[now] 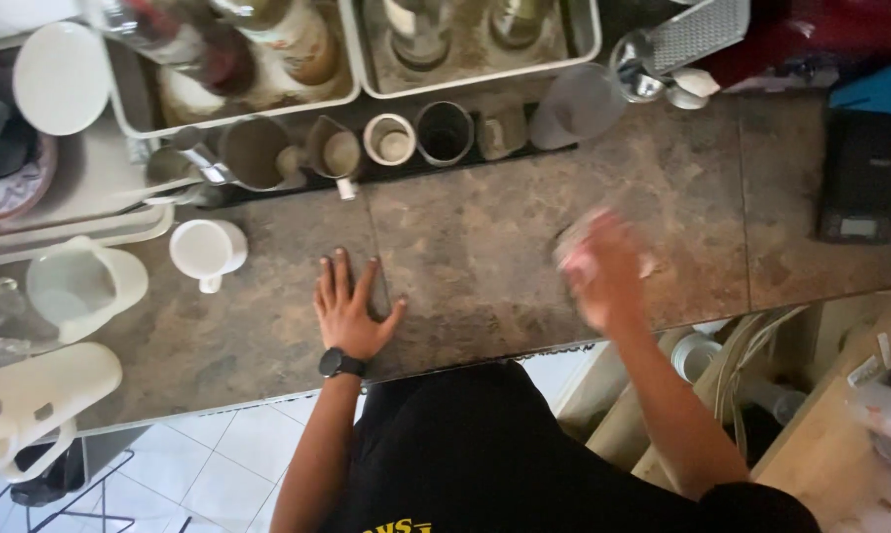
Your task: Wiping down espresso cups and cleaning syrup pump bottles at a coffee shop counter.
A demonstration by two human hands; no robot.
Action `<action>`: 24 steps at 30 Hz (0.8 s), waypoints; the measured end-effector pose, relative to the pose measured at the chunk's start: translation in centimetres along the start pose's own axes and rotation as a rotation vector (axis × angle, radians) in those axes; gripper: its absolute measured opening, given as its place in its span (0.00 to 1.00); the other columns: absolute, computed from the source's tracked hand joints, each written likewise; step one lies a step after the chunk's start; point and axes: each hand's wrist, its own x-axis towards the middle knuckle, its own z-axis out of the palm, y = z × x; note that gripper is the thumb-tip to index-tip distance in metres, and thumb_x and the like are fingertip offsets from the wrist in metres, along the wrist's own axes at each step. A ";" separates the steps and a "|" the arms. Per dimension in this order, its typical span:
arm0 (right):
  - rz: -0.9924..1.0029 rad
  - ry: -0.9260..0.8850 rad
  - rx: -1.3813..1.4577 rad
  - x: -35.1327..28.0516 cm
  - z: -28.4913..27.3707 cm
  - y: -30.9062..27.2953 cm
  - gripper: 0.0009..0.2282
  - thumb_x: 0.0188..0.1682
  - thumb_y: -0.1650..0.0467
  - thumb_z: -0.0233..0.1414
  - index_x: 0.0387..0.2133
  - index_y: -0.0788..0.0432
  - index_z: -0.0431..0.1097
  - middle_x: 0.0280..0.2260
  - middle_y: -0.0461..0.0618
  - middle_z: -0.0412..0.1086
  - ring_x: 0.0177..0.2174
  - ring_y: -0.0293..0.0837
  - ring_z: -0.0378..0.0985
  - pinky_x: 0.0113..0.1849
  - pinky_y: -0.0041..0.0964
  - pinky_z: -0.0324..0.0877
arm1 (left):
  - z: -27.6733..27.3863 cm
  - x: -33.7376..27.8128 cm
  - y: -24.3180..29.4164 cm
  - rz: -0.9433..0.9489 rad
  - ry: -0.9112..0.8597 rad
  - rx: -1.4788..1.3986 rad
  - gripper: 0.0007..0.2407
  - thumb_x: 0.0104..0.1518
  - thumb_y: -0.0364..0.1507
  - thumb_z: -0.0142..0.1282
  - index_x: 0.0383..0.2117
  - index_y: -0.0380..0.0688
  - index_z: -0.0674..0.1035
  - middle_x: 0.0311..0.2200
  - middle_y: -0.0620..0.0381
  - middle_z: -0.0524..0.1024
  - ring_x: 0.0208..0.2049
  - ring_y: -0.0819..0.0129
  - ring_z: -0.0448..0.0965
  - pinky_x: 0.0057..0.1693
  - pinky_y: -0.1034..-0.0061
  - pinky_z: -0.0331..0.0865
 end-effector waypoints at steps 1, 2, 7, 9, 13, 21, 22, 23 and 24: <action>-0.008 0.007 -0.006 1.2 1.0 -0.2 0.29 0.48 0.62 0.56 0.63 0.63 0.65 0.65 0.67 0.60 0.64 0.70 0.58 0.62 0.63 0.49 | 0.1 -0.3 -0.3 -0.003 0.011 -0.004 0.33 0.50 0.54 0.61 0.65 0.66 0.71 0.73 0.46 0.54 0.72 0.40 0.52 0.68 0.44 0.51; 0.260 0.050 -0.022 2.5 1.8 -0.5 0.31 0.54 0.58 0.49 0.67 0.63 0.56 0.68 0.68 0.52 0.66 0.70 0.51 0.62 0.64 0.46 | 0.2 -0.4 -0.7 0.012 0.013 -0.019 0.34 0.48 0.54 0.62 0.65 0.65 0.72 0.72 0.44 0.56 0.71 0.38 0.53 0.68 0.44 0.52; 0.403 0.193 0.229 4.2 7.0 -12.3 0.34 0.56 0.66 0.54 0.73 0.61 0.44 0.70 0.68 0.45 0.68 0.69 0.45 0.63 0.65 0.39 | -0.3 -1.0 -1.9 0.036 -0.019 -0.118 0.32 0.48 0.56 0.61 0.60 0.61 0.74 0.71 0.43 0.57 0.72 0.37 0.52 0.68 0.42 0.51; 0.030 -0.045 0.426 1.8 7.6 -19.6 0.33 0.47 0.59 0.58 0.66 0.57 0.60 0.64 0.65 0.61 0.65 0.68 0.55 0.62 0.65 0.48 | -0.2 -1.1 -2.5 0.088 -0.027 -0.220 0.29 0.55 0.55 0.56 0.61 0.59 0.72 0.70 0.48 0.58 0.72 0.47 0.53 0.70 0.45 0.46; -0.338 -0.131 0.103 -4.3 4.5 -20.8 0.28 0.43 0.56 0.52 0.61 0.43 0.66 0.64 0.43 0.63 0.62 0.52 0.62 0.63 0.58 0.49 | 0.4 -1.3 -3.6 0.160 0.005 -0.315 0.28 0.56 0.54 0.53 0.59 0.55 0.72 0.67 0.49 0.62 0.71 0.51 0.56 0.71 0.51 0.46; 0.672 0.089 -0.013 -2.4 5.4 -8.4 0.32 0.60 0.53 0.39 0.73 0.56 0.46 0.72 0.61 0.44 0.69 0.64 0.45 0.64 0.63 0.44 | 0.1 -1.7 -3.6 0.232 0.011 -0.383 0.24 0.59 0.52 0.53 0.57 0.55 0.73 0.63 0.51 0.65 0.69 0.49 0.57 0.70 0.44 0.42; 0.684 0.104 -0.004 -1.9 4.4 -10.5 0.32 0.60 0.53 0.39 0.73 0.56 0.46 0.72 0.61 0.44 0.69 0.64 0.45 0.64 0.63 0.44 | -0.1 -1.8 -3.6 0.251 0.015 -0.378 0.24 0.59 0.52 0.53 0.57 0.55 0.73 0.63 0.51 0.65 0.69 0.49 0.57 0.70 0.44 0.42; 0.629 0.135 0.078 -1.3 3.3 -12.4 0.30 0.58 0.58 0.44 0.71 0.61 0.49 0.70 0.66 0.48 0.67 0.65 0.50 0.63 0.62 0.45 | -0.2 -1.8 -3.6 0.250 0.011 -0.377 0.23 0.60 0.51 0.53 0.58 0.57 0.73 0.63 0.53 0.65 0.69 0.50 0.57 0.70 0.45 0.43; 0.568 0.166 0.154 -0.6 2.3 -14.2 0.30 0.57 0.64 0.49 0.69 0.67 0.53 0.67 0.71 0.52 0.65 0.67 0.55 0.63 0.61 0.47 | -0.1 -1.8 -3.4 0.245 0.008 -0.379 0.22 0.61 0.50 0.53 0.59 0.59 0.74 0.63 0.54 0.65 0.69 0.51 0.57 0.70 0.45 0.43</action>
